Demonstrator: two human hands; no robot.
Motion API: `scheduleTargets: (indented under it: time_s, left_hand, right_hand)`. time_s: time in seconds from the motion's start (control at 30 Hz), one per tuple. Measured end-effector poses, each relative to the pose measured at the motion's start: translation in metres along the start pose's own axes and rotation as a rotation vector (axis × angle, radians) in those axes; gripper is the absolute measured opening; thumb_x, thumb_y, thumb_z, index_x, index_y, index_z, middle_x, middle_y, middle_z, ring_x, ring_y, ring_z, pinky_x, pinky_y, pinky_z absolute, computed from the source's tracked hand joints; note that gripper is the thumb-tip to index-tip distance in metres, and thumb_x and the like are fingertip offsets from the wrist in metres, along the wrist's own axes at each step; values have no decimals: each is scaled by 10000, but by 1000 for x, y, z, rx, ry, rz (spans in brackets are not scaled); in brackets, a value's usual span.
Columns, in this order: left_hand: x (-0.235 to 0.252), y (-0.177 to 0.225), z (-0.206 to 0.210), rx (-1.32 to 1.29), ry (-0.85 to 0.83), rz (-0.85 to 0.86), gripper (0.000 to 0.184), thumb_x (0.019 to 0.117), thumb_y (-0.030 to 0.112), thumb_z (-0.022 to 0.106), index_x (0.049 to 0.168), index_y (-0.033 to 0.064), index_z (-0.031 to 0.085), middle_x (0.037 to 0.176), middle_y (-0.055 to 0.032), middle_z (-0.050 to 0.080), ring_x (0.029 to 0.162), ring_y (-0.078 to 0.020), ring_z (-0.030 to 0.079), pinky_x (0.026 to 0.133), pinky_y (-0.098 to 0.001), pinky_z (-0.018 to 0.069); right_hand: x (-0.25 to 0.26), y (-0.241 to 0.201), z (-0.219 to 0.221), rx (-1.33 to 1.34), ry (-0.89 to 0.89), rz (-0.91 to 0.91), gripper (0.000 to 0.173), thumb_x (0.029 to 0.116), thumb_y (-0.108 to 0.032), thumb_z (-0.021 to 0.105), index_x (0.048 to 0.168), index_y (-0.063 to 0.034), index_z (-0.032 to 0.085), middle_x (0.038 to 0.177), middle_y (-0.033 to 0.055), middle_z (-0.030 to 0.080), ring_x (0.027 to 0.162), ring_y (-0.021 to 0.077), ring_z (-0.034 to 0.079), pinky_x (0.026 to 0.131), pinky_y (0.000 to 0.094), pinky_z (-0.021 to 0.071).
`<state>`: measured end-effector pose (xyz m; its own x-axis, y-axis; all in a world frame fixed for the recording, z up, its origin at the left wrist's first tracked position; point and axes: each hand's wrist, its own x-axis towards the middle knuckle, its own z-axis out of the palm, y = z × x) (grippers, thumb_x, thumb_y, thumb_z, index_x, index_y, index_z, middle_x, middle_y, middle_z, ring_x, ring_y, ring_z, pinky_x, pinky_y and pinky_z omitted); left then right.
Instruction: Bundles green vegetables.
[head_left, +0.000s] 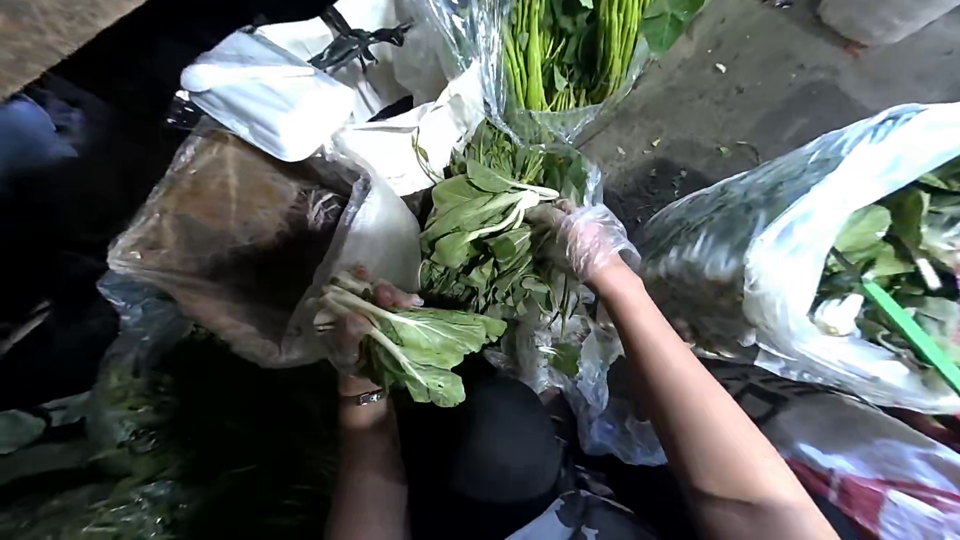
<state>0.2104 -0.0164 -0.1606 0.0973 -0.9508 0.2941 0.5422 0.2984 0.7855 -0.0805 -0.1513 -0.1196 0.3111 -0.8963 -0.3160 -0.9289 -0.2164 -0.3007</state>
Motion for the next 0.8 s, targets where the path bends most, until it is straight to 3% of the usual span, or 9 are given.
scheduleTargets:
  time_s: [0.1, 0.23, 0.3, 0.37, 0.47, 0.57, 0.67, 0.73, 0.8]
  left_hand:
    - [2, 6, 6, 29, 85, -27, 453, 813, 448, 815, 1175, 201, 701, 910, -11, 770, 832, -194, 760, 812, -391, 641]
    - [0, 13, 12, 127, 162, -40, 551, 714, 469, 881, 1157, 213, 677, 901, 26, 762, 819, -151, 755, 771, -347, 650]
    - [-1, 16, 16, 174, 162, -17, 584, 702, 458, 900, 1158, 190, 651, 893, 4, 751, 808, -173, 748, 761, -377, 650]
    - [-3, 15, 21, 272, 91, 28, 540, 761, 436, 863, 1194, 213, 629, 943, 20, 759, 849, -150, 745, 784, -345, 638]
    - [-4, 18, 43, 378, -4, 108, 472, 809, 407, 841, 1210, 257, 641, 1011, 63, 761, 914, -103, 732, 824, -300, 616]
    - [4, 20, 61, 493, -15, 136, 526, 780, 450, 860, 1184, 235, 600, 981, 82, 747, 899, -87, 726, 814, -304, 624]
    - [8, 14, 66, 493, 13, 77, 677, 763, 458, 858, 1243, 128, 512, 994, 62, 738, 923, -79, 711, 840, -284, 602]
    - [10, 14, 73, 379, 58, 38, 697, 724, 444, 886, 1230, 137, 517, 968, 59, 740, 897, -80, 715, 815, -273, 602]
    - [10, 14, 80, 265, 81, -5, 715, 706, 418, 907, 1243, 133, 530, 974, 29, 750, 895, -110, 726, 814, -297, 611]
  right_hand:
    - [1, 8, 7, -99, -23, 50, 432, 926, -203, 694, 1348, -291, 665, 1447, 202, 554, 1249, 465, 571, 982, 681, 446]
    - [-9, 8, -18, -173, 16, -88, 303, 938, -275, 694, 1240, -289, 723, 1354, 153, 642, 1250, 449, 574, 977, 702, 415]
    - [-26, 5, -35, -56, 197, -287, 221, 914, -236, 700, 1120, -191, 765, 1083, 164, 746, 1041, 411, 690, 891, 668, 490]
    - [-44, 4, -50, 255, 291, -505, 191, 888, -146, 727, 1050, -45, 747, 989, 147, 742, 904, 267, 710, 844, 506, 548]
    - [-72, -4, -64, 763, 354, -521, 286, 849, -71, 736, 1114, -15, 644, 1060, 4, 677, 904, -4, 638, 825, 187, 549]
    - [-78, -5, -61, 1214, 386, -374, 321, 877, -99, 704, 1156, -208, 591, 1151, -123, 679, 988, -1, 664, 851, 210, 586]
    - [-82, -2, -60, 1449, 413, -349, 392, 942, -178, 631, 1325, -214, 557, 1229, -77, 657, 1034, 82, 665, 892, 310, 591]
    - [-101, -2, -76, 1325, 415, -420, 517, 951, -216, 621, 1451, -202, 491, 1356, -85, 604, 1078, 55, 651, 900, 279, 586]
    - [-124, -1, -93, 1035, 377, -454, 655, 943, -276, 663, 1537, -214, 392, 1318, -135, 578, 1016, -37, 610, 870, 189, 552]
